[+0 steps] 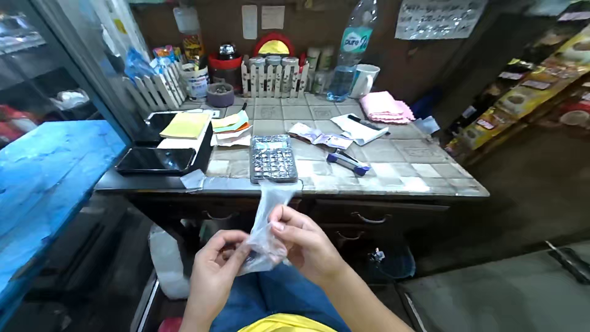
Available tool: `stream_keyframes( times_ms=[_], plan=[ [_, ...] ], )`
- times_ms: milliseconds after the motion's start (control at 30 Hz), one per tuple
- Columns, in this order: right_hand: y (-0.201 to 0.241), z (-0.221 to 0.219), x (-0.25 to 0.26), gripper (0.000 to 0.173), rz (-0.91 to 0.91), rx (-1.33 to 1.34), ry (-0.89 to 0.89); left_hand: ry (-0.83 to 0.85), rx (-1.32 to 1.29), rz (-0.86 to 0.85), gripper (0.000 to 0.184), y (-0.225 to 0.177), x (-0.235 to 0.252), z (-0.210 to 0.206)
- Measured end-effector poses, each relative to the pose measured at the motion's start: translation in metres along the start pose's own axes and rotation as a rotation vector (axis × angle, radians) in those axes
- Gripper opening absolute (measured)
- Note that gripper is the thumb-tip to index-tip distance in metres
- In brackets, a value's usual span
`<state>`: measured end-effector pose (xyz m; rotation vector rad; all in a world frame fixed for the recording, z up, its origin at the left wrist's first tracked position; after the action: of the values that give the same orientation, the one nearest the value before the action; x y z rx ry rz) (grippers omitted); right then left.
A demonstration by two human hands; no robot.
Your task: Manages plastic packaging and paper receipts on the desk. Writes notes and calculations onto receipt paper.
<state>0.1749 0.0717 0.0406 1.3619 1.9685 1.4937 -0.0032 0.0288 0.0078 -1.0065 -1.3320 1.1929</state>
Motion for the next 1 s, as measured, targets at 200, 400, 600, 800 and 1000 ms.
stream_keyframes(
  times_ms=[200,400,600,800,1000],
  plan=[
    [-0.002,0.013,-0.008,0.028,0.021,-0.821,0.191,0.1,-0.406,0.076,0.022,0.008,0.0,-0.003],
    [0.007,0.03,0.007,0.026,-0.003,-0.447,0.267,0.434,-0.84,0.135,0.027,-0.004,-0.002,-0.001],
    [0.108,0.09,0.062,0.022,0.204,-1.491,-0.021,0.335,-0.702,-0.004,0.02,-0.012,-0.003,0.035],
    [0.138,0.227,0.082,0.049,0.044,-1.916,-0.104,0.176,-0.705,-0.009,0.021,-0.005,-0.006,0.083],
    [0.15,0.222,0.102,0.017,0.254,-1.892,-0.149,0.148,-0.82,-0.031,0.014,-0.001,-0.005,0.098]
  ],
)
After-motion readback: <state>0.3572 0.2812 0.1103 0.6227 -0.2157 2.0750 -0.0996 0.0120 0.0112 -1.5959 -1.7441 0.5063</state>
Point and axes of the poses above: each hand's wrist, its own x-axis towards the middle knuckle, its own z-axis out of the back of the hand, y = z × x, the point moved 3 cm from there along x, towards the middle knuckle, and after that the axes turned 6 degrees about z, right-handed, at the moved point
